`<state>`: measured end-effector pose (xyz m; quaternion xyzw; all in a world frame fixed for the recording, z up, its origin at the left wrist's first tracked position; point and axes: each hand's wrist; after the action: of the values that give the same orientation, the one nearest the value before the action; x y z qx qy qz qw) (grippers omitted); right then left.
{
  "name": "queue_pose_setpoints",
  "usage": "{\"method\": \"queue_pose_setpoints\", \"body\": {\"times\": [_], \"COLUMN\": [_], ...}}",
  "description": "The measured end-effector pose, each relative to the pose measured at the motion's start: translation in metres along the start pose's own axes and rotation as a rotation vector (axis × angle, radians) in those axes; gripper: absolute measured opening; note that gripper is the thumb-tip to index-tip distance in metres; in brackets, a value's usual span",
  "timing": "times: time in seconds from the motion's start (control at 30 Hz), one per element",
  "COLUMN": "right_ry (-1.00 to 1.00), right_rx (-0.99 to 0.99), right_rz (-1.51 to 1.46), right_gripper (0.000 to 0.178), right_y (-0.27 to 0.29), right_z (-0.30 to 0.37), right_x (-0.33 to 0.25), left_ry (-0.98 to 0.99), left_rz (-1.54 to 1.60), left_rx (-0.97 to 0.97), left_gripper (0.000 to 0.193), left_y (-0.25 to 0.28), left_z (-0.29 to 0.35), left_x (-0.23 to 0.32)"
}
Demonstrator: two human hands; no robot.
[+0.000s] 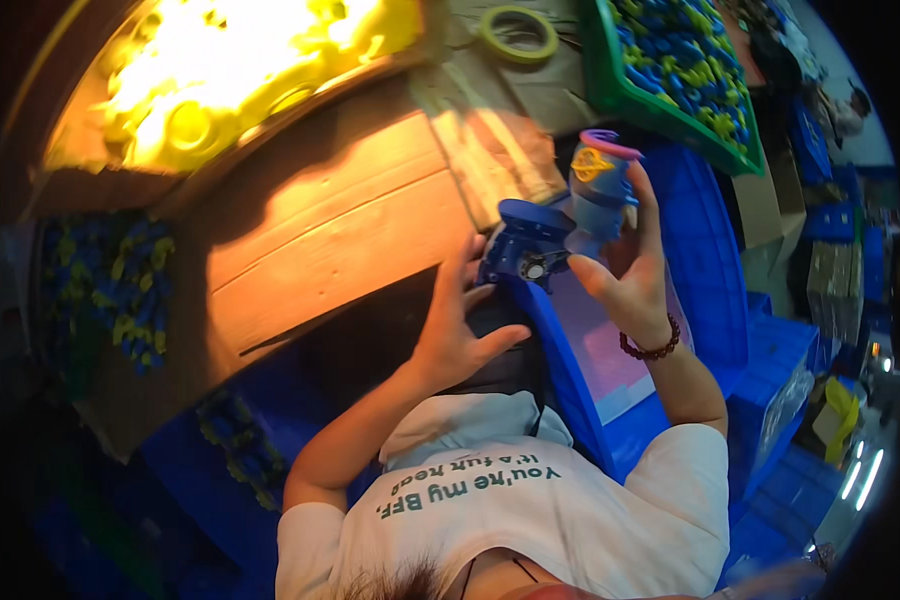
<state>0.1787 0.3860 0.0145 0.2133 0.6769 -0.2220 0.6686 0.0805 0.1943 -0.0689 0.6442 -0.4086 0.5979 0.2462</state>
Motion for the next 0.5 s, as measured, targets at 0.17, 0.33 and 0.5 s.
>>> {"method": "queue_pose_setpoints", "body": {"times": [0.17, 0.33, 0.5], "right_ry": [-0.331, -0.541, -0.103], "right_rx": [-0.163, -0.424, -0.788], "right_rz": [-0.066, -0.030, 0.364], "right_gripper": [0.093, 0.076, 0.050], "right_y": [-0.103, -0.151, -0.132], "right_z": [-0.067, -0.064, -0.060], "right_x": [0.002, 0.012, 0.021], "left_ry": [-0.006, 0.244, 0.374], "left_rz": [0.040, 0.140, 0.100], "left_rx": [0.354, 0.408, 0.293], "left_gripper": [0.053, 0.038, 0.038], "left_y": [0.066, 0.170, 0.248], "left_z": [0.006, 0.018, 0.020], "left_x": [0.014, 0.036, 0.057]}}
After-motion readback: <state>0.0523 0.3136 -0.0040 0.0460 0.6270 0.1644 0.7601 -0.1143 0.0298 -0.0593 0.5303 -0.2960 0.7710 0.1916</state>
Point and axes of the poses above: each hand's wrist, its own z-axis away from the middle knuckle, its own y-axis out of the back of the hand, x = y × z, and after that the axes turned 5 degrees about -y, right-handed
